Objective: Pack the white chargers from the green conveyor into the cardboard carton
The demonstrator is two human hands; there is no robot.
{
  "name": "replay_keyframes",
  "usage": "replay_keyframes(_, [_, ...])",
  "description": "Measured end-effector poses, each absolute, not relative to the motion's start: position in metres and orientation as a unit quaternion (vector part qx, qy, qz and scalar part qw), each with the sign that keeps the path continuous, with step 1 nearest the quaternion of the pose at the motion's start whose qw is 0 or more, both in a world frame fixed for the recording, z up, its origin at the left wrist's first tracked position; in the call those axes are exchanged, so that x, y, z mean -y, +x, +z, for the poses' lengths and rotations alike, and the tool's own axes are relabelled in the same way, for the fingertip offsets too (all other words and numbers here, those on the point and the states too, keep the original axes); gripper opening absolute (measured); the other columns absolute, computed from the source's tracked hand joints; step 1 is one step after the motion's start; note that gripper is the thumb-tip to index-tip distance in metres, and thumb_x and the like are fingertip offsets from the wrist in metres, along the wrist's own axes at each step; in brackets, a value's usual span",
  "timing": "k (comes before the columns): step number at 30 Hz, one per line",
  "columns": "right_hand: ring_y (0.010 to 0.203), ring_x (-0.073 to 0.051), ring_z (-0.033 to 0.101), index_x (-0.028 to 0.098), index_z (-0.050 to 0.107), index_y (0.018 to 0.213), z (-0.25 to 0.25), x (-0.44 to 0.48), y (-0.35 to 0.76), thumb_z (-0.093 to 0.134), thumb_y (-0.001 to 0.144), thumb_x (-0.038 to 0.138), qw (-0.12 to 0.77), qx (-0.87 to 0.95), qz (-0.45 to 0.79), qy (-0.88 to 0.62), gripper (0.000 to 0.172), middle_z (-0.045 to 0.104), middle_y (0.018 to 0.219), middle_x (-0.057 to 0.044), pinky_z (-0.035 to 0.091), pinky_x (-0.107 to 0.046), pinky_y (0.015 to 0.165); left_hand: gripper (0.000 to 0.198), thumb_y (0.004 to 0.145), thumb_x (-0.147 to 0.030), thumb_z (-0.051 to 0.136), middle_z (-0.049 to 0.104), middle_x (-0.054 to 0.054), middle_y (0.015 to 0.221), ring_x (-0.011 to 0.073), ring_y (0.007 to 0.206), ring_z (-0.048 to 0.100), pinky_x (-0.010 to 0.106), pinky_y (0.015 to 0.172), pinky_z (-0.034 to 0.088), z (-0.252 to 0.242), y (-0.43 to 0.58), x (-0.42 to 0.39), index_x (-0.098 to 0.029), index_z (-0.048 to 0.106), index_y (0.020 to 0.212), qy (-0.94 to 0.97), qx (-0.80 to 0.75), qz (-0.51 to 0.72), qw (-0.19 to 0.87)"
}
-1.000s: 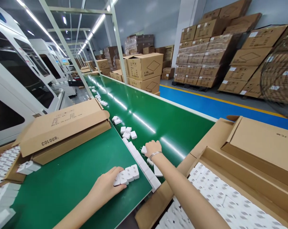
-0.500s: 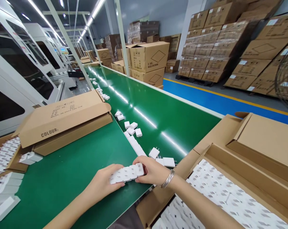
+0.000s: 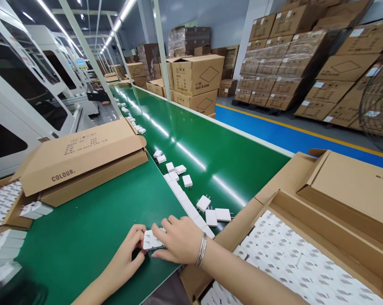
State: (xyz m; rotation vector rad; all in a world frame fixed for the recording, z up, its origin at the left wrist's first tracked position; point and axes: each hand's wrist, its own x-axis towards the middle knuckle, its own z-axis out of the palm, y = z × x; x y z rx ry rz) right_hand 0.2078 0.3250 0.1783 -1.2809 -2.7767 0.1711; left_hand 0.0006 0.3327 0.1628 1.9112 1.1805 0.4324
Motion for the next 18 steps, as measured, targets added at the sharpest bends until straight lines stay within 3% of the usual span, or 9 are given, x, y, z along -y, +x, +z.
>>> replay_keyframes(7, [0.063,-0.024,0.063,0.017,0.051,0.119,0.170,-0.332,0.193,0.038,0.088,0.066,0.014,0.901,0.051,-0.431,0.059,0.067,0.087,-0.014,0.028,-0.029,0.041,0.012,0.070,-0.010,0.035,0.049,0.003,0.080,0.0180,0.074,0.050,0.031,0.069,0.047,0.161,0.005,-0.334,-0.023,0.037,0.069,0.774,-0.453,0.186,0.401])
replay_keyframes(11, [0.063,-0.027,0.064,0.015,0.051,0.121,0.165,-0.333,0.187,0.031,0.088,0.068,0.026,0.892,0.071,-0.445,0.066,0.068,0.086,-0.017,0.034,-0.030,0.044,0.012,0.071,-0.012,0.035,0.047,0.002,0.074,0.0184,0.073,0.049,0.030,0.066,0.046,0.162,0.007,-0.333,-0.023,0.035,0.067,0.772,-0.467,0.185,0.389])
replay_keyframes(16, [0.065,-0.028,0.064,0.017,0.058,0.113,0.168,-0.327,0.199,0.040,0.082,0.072,0.089,0.861,0.132,-0.482,0.065,0.070,0.081,-0.015,0.040,-0.033,0.049,0.014,0.073,-0.012,0.033,0.053,0.002,0.074,0.0182,0.073,0.052,0.029,0.066,0.047,0.163,0.005,-0.331,-0.023,0.040,0.067,0.795,-0.443,0.173,0.377])
replay_keyframes(18, [0.066,-0.027,0.065,0.020,0.059,0.109,0.173,-0.313,0.217,0.033,0.087,0.068,0.124,0.830,0.161,-0.520,0.059,0.070,0.081,-0.011,0.044,-0.034,0.052,0.017,0.074,-0.012,0.032,0.057,0.004,0.078,0.0182,0.075,0.054,0.028,0.068,0.047,0.159,0.003,-0.333,-0.023,0.044,0.068,0.810,-0.423,0.160,0.374])
